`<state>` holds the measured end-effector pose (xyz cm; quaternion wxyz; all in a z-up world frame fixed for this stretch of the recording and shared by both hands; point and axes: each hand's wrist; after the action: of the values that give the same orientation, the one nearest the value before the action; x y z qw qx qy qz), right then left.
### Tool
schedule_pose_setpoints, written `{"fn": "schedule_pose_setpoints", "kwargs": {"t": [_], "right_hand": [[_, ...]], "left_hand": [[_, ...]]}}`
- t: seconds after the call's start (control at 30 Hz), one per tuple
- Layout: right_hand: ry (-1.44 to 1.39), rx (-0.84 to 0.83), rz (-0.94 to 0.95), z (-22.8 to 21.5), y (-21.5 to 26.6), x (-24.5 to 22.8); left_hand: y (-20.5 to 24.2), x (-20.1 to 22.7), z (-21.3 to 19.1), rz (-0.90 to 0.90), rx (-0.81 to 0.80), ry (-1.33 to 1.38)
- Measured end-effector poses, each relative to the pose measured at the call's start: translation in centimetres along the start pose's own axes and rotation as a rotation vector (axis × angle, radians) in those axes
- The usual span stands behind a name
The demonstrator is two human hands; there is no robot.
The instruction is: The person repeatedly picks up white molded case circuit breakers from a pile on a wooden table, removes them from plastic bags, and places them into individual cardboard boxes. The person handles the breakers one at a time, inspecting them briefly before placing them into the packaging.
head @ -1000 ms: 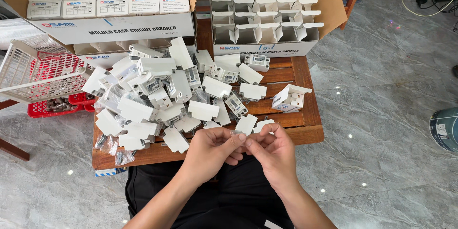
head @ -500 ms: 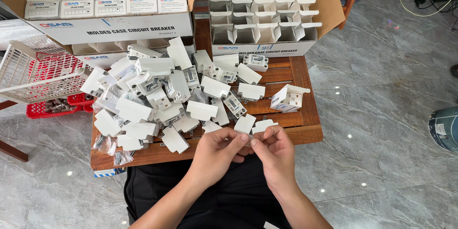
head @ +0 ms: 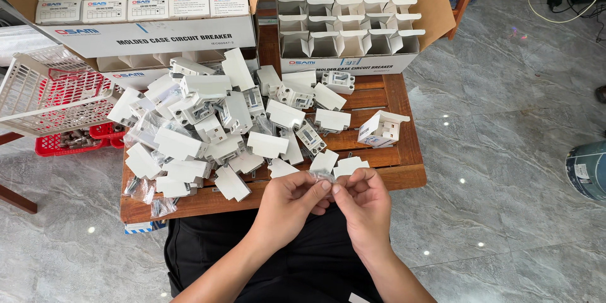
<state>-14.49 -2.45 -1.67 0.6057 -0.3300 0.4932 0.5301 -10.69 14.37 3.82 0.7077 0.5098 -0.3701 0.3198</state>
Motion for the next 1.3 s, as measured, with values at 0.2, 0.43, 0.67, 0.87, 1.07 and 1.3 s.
{"fn": "schedule_pose_setpoints", "kwargs": {"t": [0.2, 0.43, 0.67, 0.87, 1.07, 1.3], "right_hand": [[-0.001, 0.010, 0.013, -0.1, 0.2, 0.4], [0.001, 0.053, 0.060, 0.1, 0.3, -0.1], [0.063, 0.084, 0.035, -0.1, 0.1, 0.4], [0.091, -0.074, 0.042, 0.2, 0.1, -0.8], [-0.025, -0.102, 0.138, -0.6, -0.2, 0.4], [-0.149, -0.028, 0.141, -1.6, -0.5, 1.9]], "left_hand": [[-0.3, -0.7, -0.1, -0.003, -0.059, 0.025], [0.4, 1.1, 0.2, -0.064, -0.031, -0.013], [0.8, 2.6, 0.2, -0.142, -0.084, -0.258], [0.9, 2.3, 0.1, -0.060, -0.075, -0.315], [1.0, 2.3, -0.3, -0.007, -0.129, -0.358], [1.5, 2.4, -0.8, 0.243, -0.056, -0.678]]}}
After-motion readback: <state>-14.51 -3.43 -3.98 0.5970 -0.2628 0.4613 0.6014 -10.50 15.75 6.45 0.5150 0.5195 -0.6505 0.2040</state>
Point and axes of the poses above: each hand's wrist, its own y-axis away from the middle knuckle, its own z-axis out of the palm, x = y × z, and after that the axes turned 3 degrees about -x, right-handed
